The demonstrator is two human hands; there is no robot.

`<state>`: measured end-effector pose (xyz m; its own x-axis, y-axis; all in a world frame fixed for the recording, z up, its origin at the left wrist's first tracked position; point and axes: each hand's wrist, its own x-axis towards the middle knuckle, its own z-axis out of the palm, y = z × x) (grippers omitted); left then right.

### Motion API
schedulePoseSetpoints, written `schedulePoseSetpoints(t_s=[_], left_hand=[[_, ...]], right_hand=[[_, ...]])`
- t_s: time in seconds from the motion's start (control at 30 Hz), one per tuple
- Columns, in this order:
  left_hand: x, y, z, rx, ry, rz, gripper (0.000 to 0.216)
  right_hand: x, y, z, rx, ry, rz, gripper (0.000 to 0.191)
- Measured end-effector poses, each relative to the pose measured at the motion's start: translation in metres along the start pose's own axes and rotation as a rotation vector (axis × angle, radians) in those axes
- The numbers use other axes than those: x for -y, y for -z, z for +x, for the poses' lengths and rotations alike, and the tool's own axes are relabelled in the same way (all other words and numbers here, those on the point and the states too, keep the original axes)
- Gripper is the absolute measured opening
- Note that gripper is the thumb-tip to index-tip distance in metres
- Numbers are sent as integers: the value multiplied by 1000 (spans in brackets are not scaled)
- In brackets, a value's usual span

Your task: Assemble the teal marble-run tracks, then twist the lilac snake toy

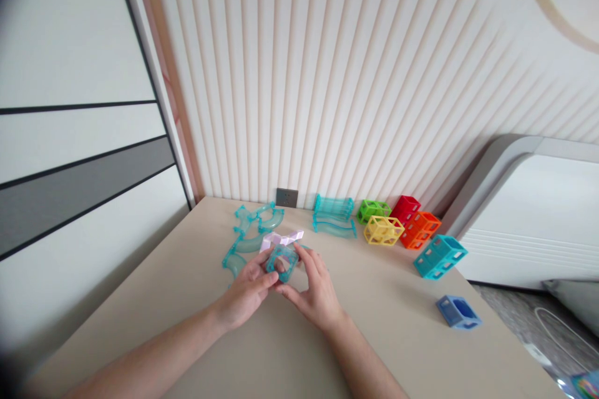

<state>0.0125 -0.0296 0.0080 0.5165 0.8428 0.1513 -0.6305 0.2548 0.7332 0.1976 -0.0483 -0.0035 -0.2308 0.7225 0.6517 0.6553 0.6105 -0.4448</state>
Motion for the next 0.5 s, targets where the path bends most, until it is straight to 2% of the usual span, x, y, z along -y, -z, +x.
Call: schedulePoseSetpoints(t_s=[0.17,0.37,0.5], left_hand=[[-1,-1,0,-35,-9,-26,40],[3,1,0,-136,-23,-74,60],[1,0,0,-161,-47,-58,63]], right_hand=[[6,2,3,13,6,-26,69],[5,-1,3,9,-27,6,69],[7,0,4,23,-24,18,64]])
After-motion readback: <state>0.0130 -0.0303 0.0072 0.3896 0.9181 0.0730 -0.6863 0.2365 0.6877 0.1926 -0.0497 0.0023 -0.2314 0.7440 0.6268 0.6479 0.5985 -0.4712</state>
